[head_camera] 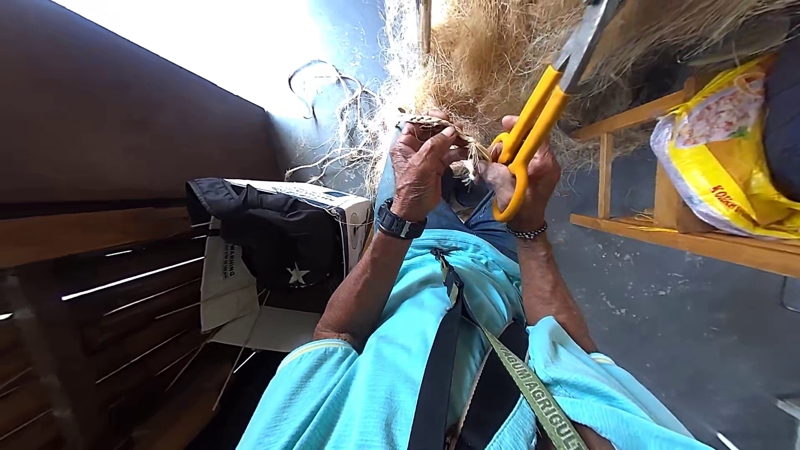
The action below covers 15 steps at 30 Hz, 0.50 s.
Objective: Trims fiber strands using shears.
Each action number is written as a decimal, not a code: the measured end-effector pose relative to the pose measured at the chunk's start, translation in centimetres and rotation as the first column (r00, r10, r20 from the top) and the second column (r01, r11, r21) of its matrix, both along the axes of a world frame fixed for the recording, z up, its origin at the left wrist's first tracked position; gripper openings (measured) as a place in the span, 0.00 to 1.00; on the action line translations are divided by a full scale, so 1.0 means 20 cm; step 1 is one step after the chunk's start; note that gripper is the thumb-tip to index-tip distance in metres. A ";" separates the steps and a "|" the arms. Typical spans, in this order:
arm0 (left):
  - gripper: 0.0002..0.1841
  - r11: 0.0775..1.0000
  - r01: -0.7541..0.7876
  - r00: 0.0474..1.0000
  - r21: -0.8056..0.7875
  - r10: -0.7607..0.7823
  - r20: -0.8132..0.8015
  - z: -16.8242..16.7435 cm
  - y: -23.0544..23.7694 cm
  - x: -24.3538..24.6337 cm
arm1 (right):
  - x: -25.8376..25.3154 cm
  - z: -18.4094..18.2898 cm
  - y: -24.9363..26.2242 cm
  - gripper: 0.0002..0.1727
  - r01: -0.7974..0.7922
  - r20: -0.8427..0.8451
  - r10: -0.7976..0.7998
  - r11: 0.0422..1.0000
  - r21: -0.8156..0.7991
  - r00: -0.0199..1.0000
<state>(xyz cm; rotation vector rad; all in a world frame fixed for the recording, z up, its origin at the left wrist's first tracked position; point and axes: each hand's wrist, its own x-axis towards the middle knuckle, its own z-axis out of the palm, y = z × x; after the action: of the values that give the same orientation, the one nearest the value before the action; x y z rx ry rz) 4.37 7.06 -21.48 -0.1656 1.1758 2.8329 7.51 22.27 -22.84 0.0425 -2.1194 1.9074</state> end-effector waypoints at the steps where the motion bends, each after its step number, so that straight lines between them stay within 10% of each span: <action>1: 0.11 1.000 0.000 1.000 -0.018 0.000 -0.016 0.00 -0.02 -0.01 | -0.01 0.01 0.01 0.34 -0.004 -0.015 0.004 1.000 -0.020 1.000; 15: 0.07 0.973 0.112 0.981 0.203 -0.141 0.135 0.17 0.04 -0.06 | -0.06 0.19 0.08 0.36 0.027 -0.114 -0.022 0.999 0.043 0.993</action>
<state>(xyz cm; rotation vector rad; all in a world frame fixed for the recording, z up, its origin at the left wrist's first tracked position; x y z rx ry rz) 3.17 7.84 -18.06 -0.2739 0.8435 2.7465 6.26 23.84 -18.95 0.1311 -2.0772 1.7993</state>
